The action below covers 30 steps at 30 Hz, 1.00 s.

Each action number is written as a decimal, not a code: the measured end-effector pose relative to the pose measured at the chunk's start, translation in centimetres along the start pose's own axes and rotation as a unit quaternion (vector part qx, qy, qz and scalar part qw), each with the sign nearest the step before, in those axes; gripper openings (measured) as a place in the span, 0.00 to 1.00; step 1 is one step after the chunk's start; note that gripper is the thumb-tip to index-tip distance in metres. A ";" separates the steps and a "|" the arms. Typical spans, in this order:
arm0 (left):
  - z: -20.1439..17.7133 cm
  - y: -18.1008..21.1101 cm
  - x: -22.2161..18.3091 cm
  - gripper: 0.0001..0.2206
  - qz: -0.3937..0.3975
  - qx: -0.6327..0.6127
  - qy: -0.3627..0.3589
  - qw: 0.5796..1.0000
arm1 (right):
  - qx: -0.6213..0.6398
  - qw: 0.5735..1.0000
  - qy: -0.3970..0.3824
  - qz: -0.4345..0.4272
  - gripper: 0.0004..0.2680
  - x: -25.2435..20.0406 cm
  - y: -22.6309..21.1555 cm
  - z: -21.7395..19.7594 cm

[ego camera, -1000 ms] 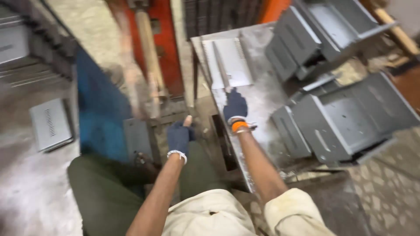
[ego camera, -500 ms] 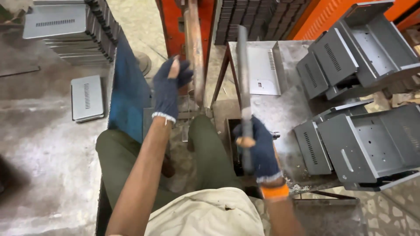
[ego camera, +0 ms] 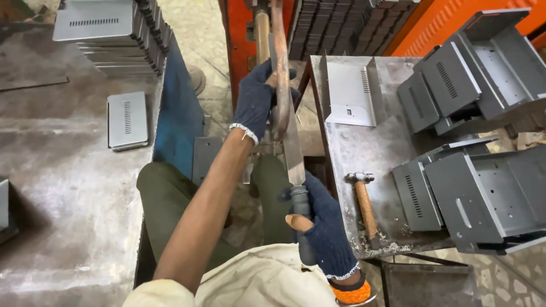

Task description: Performing spot welding on metal enclosure components and using a file to smooth the edges.

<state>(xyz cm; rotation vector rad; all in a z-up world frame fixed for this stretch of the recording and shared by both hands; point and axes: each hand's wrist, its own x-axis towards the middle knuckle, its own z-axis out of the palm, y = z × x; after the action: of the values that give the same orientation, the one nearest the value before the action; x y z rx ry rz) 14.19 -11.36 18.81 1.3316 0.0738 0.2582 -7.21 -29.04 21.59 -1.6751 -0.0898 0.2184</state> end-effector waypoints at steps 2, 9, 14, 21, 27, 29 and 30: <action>0.2 -0.2 0.2 0.14 0.019 -0.031 -0.001 0.999 | 0.001 0.999 -0.014 -0.043 0.27 -0.1 -0.2 0.1; -0.8 -0.9 -2.4 0.20 0.052 -0.014 0.025 0.998 | 0.050 0.997 0.000 0.053 0.31 -2.2 -0.5 1.2; 0.0 -0.2 -1.6 0.18 0.061 0.006 0.048 0.997 | 0.151 0.985 -0.025 0.078 0.09 0.8 -0.2 1.1; -1.0 -4.0 1.2 0.17 0.010 -0.030 0.057 0.998 | 0.089 0.994 0.066 0.011 0.11 2.1 -1.5 2.8; -0.7 -2.1 -0.4 0.18 -0.018 0.000 0.048 0.999 | 0.214 0.975 0.008 0.056 0.14 3.5 1.6 1.7; -0.6 -2.0 -0.5 0.19 -0.028 -0.016 0.052 0.998 | 0.208 0.975 -0.006 0.073 0.14 3.8 1.2 1.5; -0.5 -1.9 -0.6 0.19 -0.028 -0.016 0.051 0.998 | 0.208 0.975 -0.005 0.072 0.14 3.8 1.3 1.7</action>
<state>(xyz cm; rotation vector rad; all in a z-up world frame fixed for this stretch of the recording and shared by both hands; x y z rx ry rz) 13.78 -11.43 16.78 1.2817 0.1928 0.2785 -3.94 -26.86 19.82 -1.2630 0.0676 0.3323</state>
